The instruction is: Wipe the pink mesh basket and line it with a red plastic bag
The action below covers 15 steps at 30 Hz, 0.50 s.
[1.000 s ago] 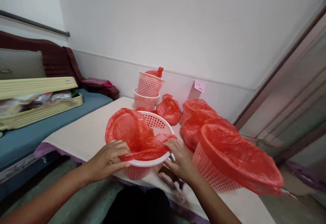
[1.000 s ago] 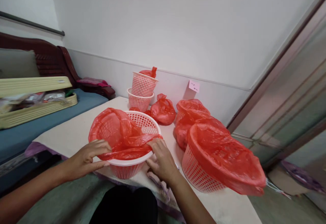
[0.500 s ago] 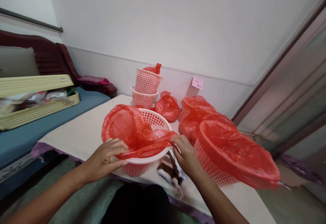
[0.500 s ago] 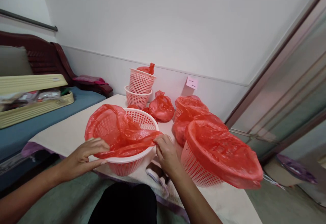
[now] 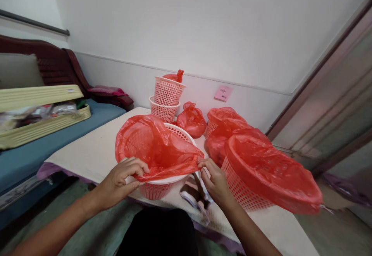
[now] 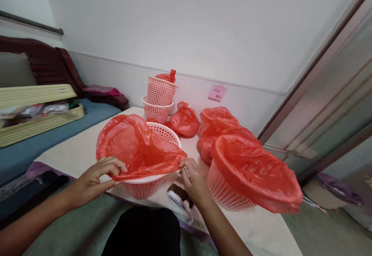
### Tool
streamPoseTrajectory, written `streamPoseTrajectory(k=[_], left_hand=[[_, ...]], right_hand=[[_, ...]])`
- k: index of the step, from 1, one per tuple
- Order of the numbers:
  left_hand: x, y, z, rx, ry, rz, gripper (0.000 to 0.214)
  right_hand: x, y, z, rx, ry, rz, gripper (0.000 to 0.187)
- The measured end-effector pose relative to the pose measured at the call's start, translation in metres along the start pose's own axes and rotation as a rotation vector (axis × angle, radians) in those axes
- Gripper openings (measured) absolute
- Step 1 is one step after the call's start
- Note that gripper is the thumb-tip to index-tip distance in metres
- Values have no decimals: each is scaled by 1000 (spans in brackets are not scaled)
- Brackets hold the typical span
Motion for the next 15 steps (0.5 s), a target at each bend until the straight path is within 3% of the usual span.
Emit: streamPoseTrajectory(k=[7, 15], left_hand=[[0, 3, -3, 56, 37, -14, 17], [5, -1, -8, -93, 16, -53, 13]], right_hand=[[6, 0, -2, 12, -33, 36, 18], [21, 10, -9, -21, -133, -3, 22]])
Point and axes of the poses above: each hand's wrist, its own x-axis away from the middle knuckle, its own z-axis out of the back of the hand, y = z × x, the point moved 3 cm from there along -x, towards the middle knuckle, and after that the axes turned 4 degrees about -z, right-handed, at the moved point
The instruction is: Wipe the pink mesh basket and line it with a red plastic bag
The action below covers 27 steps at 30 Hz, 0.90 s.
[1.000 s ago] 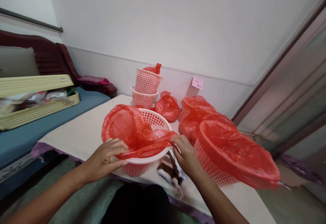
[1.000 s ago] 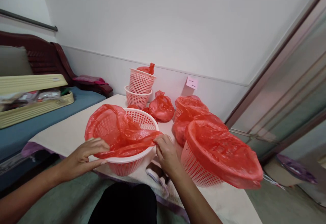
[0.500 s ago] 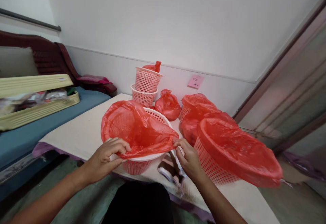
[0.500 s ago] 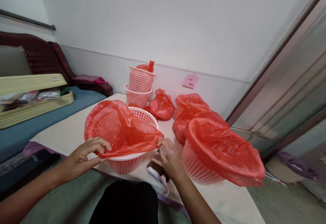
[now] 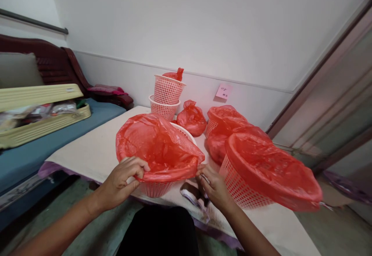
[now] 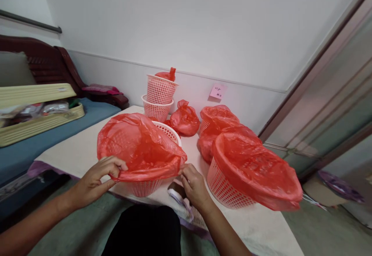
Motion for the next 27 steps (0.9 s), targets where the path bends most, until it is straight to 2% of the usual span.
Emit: streamPoseTrajectory(k=[4, 7, 11, 13, 17, 19, 22, 24, 27], left_hand=[[7, 0, -6, -174, 7, -104, 24], [7, 0, -9, -214, 29, -143, 27], [2, 1, -10, -208, 28, -149, 24], [1, 1, -9, -209, 26, -151, 24], [0, 3, -9, -219, 29, -150, 22], [0, 3, -9, -221, 33, -148, 22], [2, 2, -10, -228, 37, -145, 24], [6, 0, -11, -232, 47, -154, 26], [19, -4, -10, -249, 103, -166, 31]], right_hand=[[3, 5, 1, 101, -31, 44, 22], [3, 0, 10, 149, 59, 46, 25], [-2, -36, 26, 145, 286, 50, 23], [-8, -63, 25, 110, 299, 112, 24], [-33, -103, 0, 105, 105, 252, 21], [-45, -107, -19, 212, -35, 293, 19], [-54, -99, -43, 459, -202, 330, 15], [-53, -93, -50, 559, -226, 334, 7], [-48, -88, -51, 563, -213, 340, 10]])
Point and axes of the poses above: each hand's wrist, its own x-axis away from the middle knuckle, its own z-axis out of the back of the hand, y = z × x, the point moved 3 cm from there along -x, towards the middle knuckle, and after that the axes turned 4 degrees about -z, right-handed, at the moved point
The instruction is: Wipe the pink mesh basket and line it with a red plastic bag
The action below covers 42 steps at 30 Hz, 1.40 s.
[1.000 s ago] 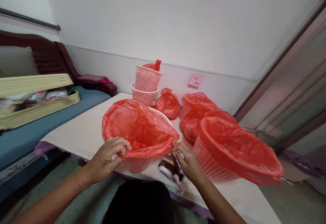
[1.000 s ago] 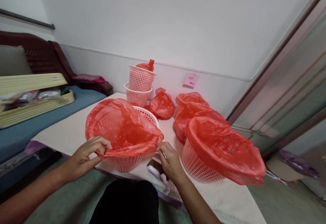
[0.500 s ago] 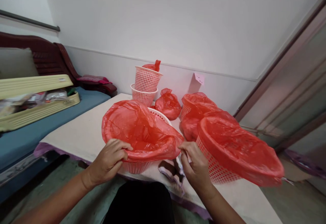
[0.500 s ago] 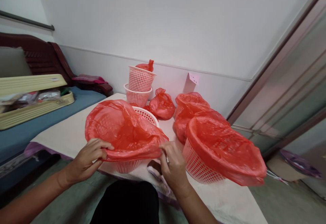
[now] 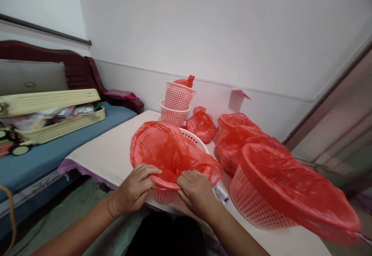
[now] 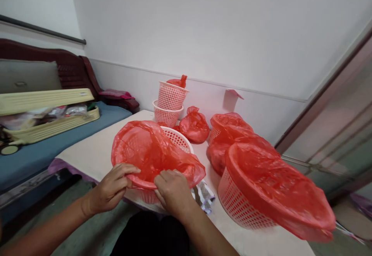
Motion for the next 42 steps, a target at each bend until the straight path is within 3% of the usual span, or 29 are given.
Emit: streamPoseTrajectory(k=[4, 10, 12, 15, 20, 25, 32, 36, 39, 42], left_hand=[[18, -11, 12, 14, 153, 149, 35], [27, -46, 35, 304, 538, 769, 9], [25, -57, 37, 308, 576, 899, 26], [21, -68, 36, 381, 541, 1046, 45], [8, -70, 34, 518, 487, 1137, 48], [-1, -51, 32, 619, 508, 1131, 42], [26, -3, 30, 612, 556, 1199, 41], [38, 14, 29, 583, 608, 1238, 38], [40, 20, 27, 596, 643, 1264, 40], [38, 29, 24, 596, 642, 1269, 44]], right_hand=[[8, -1, 2, -40, -2, 34, 13], [15, -4, 3, -95, -30, 52, 14], [18, -4, 5, -119, -32, 50, 13], [25, -6, 4, -163, -66, 67, 15], [32, -11, 4, -218, -185, 78, 14], [25, -5, 20, -251, -356, -11, 12], [24, 0, 45, -253, -506, -45, 8], [33, -10, 67, -396, -579, -109, 28], [30, -21, 73, -561, -563, -186, 51], [13, -27, 58, -555, -405, -236, 59]])
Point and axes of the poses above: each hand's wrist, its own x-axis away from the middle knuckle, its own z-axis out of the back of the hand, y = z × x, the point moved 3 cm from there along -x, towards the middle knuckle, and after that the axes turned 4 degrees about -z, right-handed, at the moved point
